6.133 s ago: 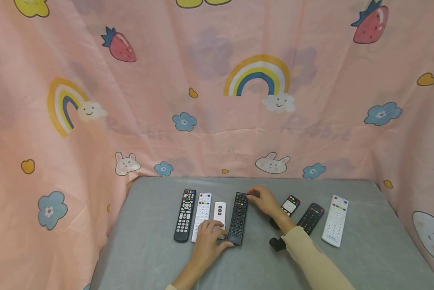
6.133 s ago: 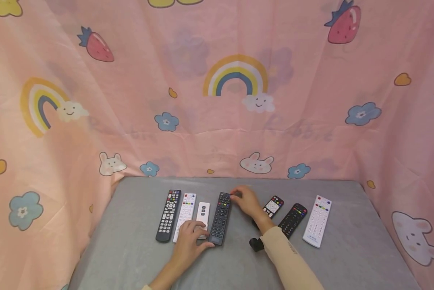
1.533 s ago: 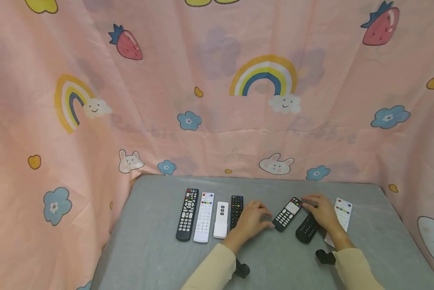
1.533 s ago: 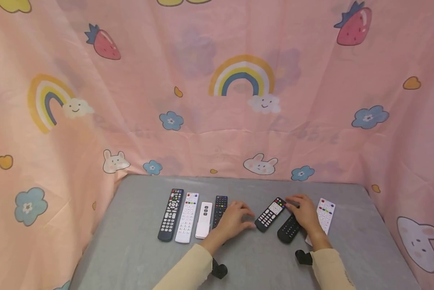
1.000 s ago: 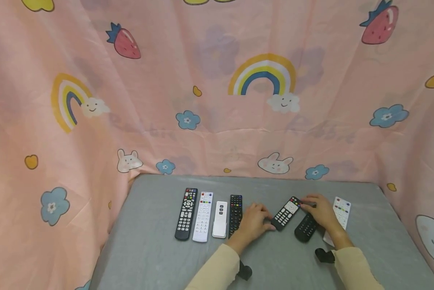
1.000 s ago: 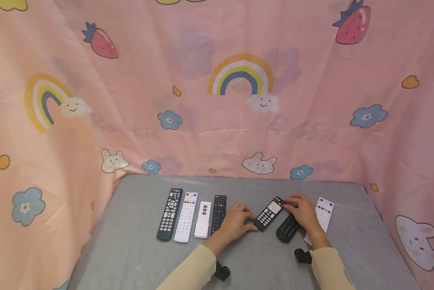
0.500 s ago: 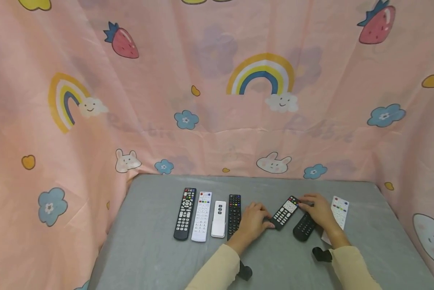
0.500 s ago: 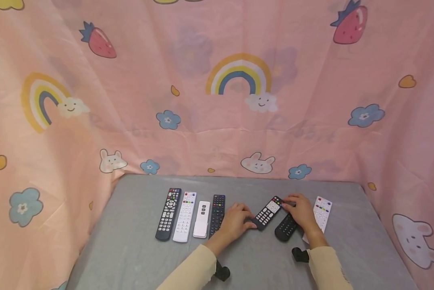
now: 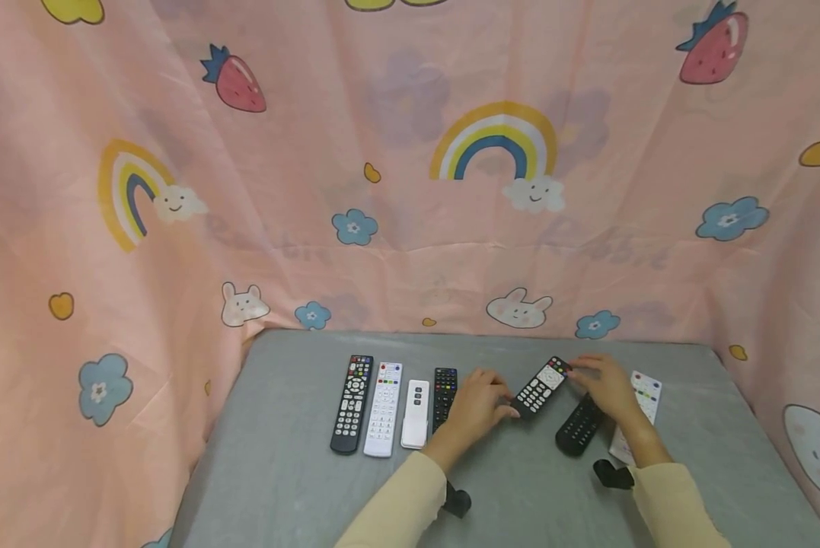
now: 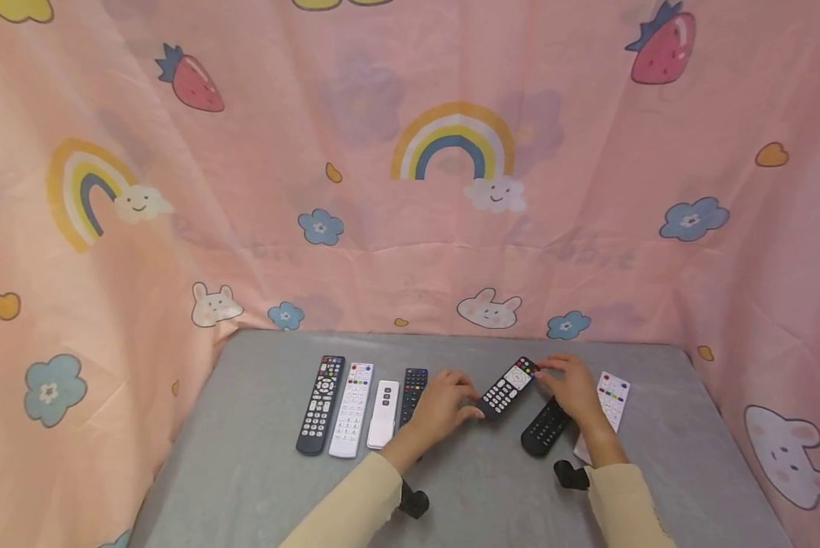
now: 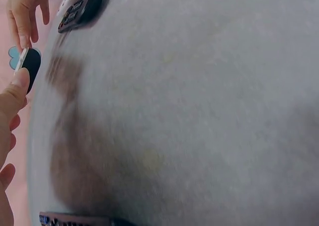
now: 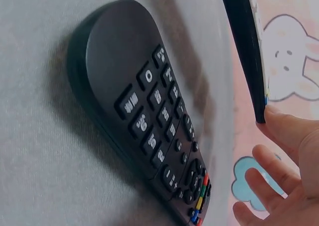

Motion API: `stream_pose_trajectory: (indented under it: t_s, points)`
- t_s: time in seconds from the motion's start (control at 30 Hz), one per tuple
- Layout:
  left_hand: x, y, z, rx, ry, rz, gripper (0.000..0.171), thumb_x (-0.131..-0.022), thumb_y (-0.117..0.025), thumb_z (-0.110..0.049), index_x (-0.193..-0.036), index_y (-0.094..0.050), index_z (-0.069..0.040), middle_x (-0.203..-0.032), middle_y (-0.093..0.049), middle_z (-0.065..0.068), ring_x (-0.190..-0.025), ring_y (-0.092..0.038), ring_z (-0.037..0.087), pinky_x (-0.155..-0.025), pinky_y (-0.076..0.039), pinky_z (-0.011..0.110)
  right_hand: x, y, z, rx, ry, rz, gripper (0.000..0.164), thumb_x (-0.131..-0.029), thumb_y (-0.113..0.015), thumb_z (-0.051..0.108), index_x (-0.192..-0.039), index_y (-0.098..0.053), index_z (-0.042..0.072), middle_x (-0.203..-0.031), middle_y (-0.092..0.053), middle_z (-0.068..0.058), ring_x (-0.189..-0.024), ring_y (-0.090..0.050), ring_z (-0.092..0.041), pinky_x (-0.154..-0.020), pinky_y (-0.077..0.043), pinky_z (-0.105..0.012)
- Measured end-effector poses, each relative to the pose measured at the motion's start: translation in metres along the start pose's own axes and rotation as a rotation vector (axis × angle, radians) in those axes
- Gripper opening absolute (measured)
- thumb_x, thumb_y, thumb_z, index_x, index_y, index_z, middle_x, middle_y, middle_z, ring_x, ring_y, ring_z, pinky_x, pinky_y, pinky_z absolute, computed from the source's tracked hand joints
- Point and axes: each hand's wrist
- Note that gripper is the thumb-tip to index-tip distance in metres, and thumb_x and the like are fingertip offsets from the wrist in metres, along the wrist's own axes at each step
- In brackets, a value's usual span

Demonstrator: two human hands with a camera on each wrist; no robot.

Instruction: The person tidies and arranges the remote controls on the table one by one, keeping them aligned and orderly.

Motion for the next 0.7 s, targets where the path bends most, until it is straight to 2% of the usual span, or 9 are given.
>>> stream_pose_trajectory:
  t_s: [0.17,0.4,0.57,0.7]
  points:
    - [0.006,0.007,0.006,0.007,-0.021,-0.006,0.028,-0.082,-0.072,-0.050,-0.099,-0.077,-0.028,-0.110,-0.067,-0.012,-0.101,-0.056,0.007,-0.092,-0.047,0.026,0.002,-0.004,0.006,-0.014,0.022,-0.007,0.031,-0.092,-0.066,0.013,-0.116,-0.067,-0.006,-0.128,-0.056,-0.033,-0.122,-0.048,-0.052,-0.104,-0.035,-0.066]
    - [0.015,0.014,0.017,-0.021,-0.070,-0.050,0.029,-0.081,-0.072,-0.052,-0.095,-0.077,-0.027,-0.104,-0.066,-0.012,-0.098,-0.055,0.007,-0.088,-0.046,0.026,-0.002,-0.013,0.017,-0.032,0.070,-0.029,0.028,-0.091,-0.068,0.013,-0.112,-0.069,-0.005,-0.122,-0.062,-0.031,-0.118,-0.052,-0.049,-0.102,-0.037,-0.064]
    - [0.028,0.015,0.025,-0.066,-0.085,-0.068,0.031,-0.080,-0.072,-0.054,-0.092,-0.076,-0.026,-0.104,-0.065,-0.011,-0.100,-0.056,0.008,-0.091,-0.047,0.029,-0.007,-0.021,0.029,-0.062,0.092,0.001,0.026,-0.090,-0.069,0.011,-0.111,-0.070,-0.003,-0.120,-0.065,-0.028,-0.118,-0.055,-0.048,-0.103,-0.038,-0.063]
    - [0.041,0.017,0.030,-0.091,-0.066,-0.072,0.031,-0.079,-0.072,-0.055,-0.091,-0.076,-0.026,-0.104,-0.065,-0.012,-0.097,-0.055,0.008,-0.091,-0.047,0.029,-0.011,-0.029,0.039,-0.071,0.113,0.027,0.025,-0.089,-0.070,0.010,-0.111,-0.071,-0.002,-0.119,-0.066,-0.026,-0.117,-0.056,-0.047,-0.103,-0.039,-0.063]
Point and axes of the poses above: each hand's wrist, its own x-axis away from the middle knuckle, its own y-axis out of the back of the hand, z = x × y
